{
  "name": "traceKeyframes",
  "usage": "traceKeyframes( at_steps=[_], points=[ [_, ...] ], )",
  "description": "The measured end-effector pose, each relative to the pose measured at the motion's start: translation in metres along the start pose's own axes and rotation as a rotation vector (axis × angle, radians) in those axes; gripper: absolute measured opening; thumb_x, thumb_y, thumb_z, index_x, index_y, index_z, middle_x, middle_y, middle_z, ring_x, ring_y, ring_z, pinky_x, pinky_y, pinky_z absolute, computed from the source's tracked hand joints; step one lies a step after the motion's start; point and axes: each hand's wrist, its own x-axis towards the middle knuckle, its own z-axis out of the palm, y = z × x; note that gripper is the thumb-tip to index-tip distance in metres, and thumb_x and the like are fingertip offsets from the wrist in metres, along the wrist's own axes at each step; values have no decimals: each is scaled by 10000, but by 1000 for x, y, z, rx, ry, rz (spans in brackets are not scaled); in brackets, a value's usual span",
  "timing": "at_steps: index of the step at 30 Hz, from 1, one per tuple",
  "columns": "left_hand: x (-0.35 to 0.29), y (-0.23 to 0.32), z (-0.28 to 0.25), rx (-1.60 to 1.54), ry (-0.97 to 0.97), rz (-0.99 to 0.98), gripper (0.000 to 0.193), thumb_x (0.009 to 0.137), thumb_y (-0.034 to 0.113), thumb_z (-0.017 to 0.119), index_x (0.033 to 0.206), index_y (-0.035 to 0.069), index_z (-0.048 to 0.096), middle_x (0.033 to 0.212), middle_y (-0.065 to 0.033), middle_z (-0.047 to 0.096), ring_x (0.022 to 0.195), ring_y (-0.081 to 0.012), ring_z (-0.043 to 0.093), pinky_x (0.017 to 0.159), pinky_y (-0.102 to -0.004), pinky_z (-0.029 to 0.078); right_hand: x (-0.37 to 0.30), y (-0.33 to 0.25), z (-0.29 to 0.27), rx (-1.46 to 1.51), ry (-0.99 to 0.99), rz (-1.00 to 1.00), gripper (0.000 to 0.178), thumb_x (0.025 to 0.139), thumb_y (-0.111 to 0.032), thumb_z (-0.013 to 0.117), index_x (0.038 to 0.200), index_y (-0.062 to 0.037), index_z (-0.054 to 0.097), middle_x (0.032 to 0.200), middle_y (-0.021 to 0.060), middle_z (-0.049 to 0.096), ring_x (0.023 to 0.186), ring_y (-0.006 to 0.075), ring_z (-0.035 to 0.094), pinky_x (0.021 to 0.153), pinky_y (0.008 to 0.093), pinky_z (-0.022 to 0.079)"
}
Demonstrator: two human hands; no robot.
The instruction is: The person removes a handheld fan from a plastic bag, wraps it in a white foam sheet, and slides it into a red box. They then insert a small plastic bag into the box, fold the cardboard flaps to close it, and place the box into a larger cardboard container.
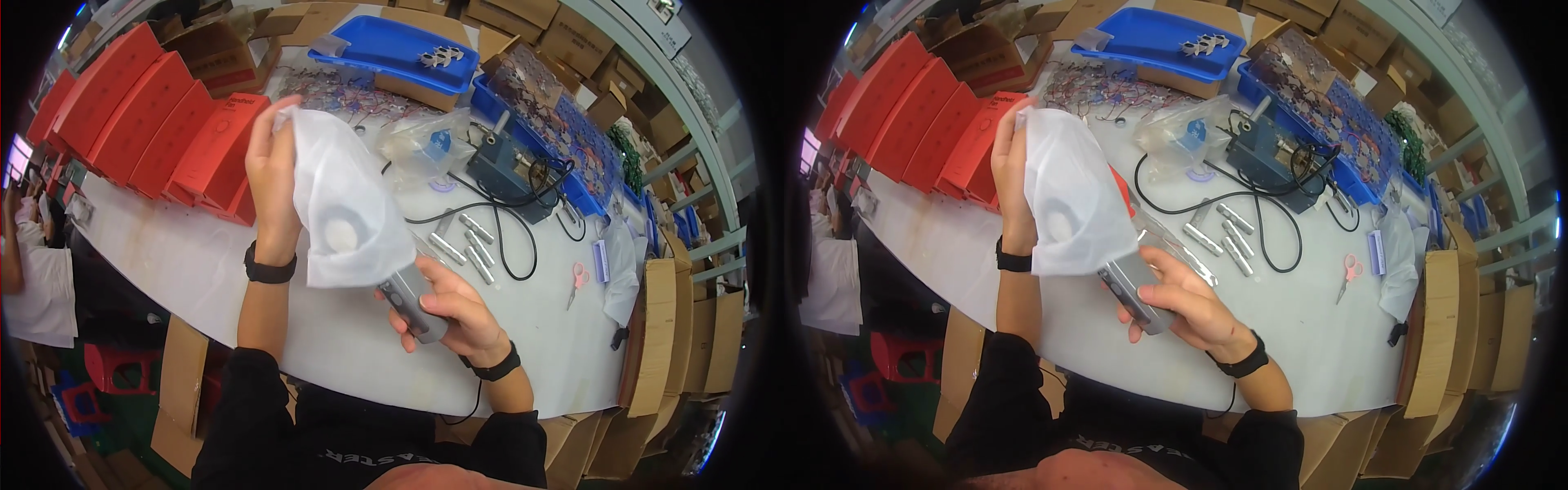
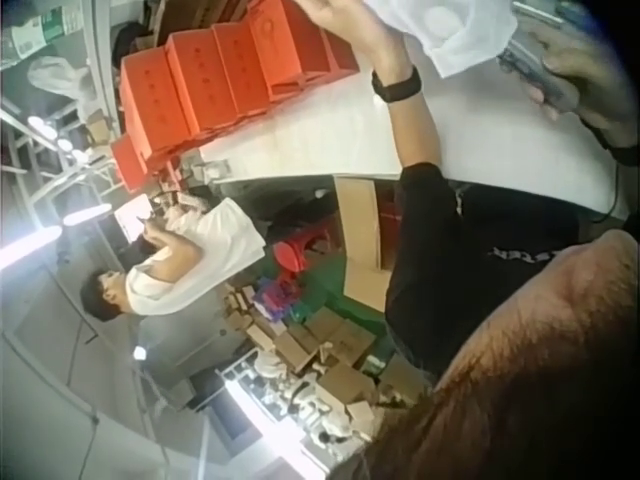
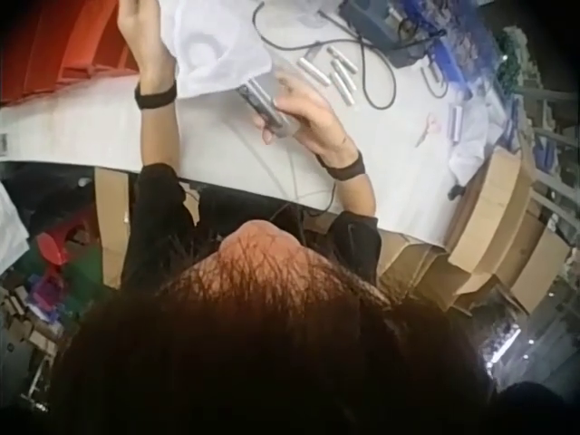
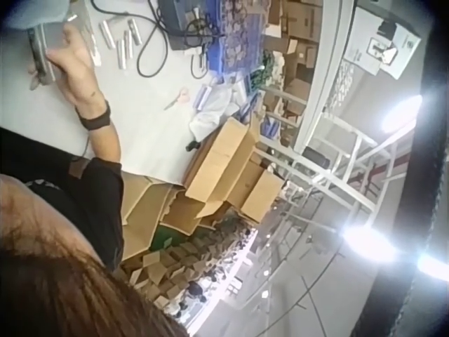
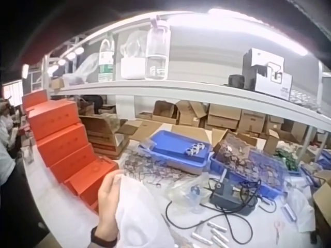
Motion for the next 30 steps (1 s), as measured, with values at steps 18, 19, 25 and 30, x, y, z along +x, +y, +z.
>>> traceKeyframes(
  at_steps=[18,19,25,30],
  points=[
    [-57,26,-43,330,-1425,466,449,865,283,805,1221,40,678,1079,-97,727,1048,-294,687,1108,-459,418,-41,57,3,-548,122,189,560,950,-271,746,1376,13,520,1112,79,647,902,144,643,743,296,509],
    [-67,17,-43,310,-1429,459,449,865,283,805,1221,40,678,1079,-97,727,1048,-294,687,1108,-459,418,-47,70,-9,-664,138,156,545,950,-242,742,1380,11,523,1124,76,651,917,167,652,768,309,521],
    [-113,-31,-40,488,-1490,307,471,870,308,793,1251,58,674,1081,-89,707,1048,-294,654,991,-424,470,-74,88,-22,-1161,313,121,471,914,-252,771,1239,39,596,1072,172,668,882,292,674,807,373,528],
    [-121,-45,-49,659,-1421,88,442,921,285,746,1292,60,663,1186,-98,691,1098,-308,631,938,-390,500,-77,88,-18,-1614,350,-285,398,894,-191,778,1202,21,642,1065,172,684,951,326,663,804,382,547]
  ],
)
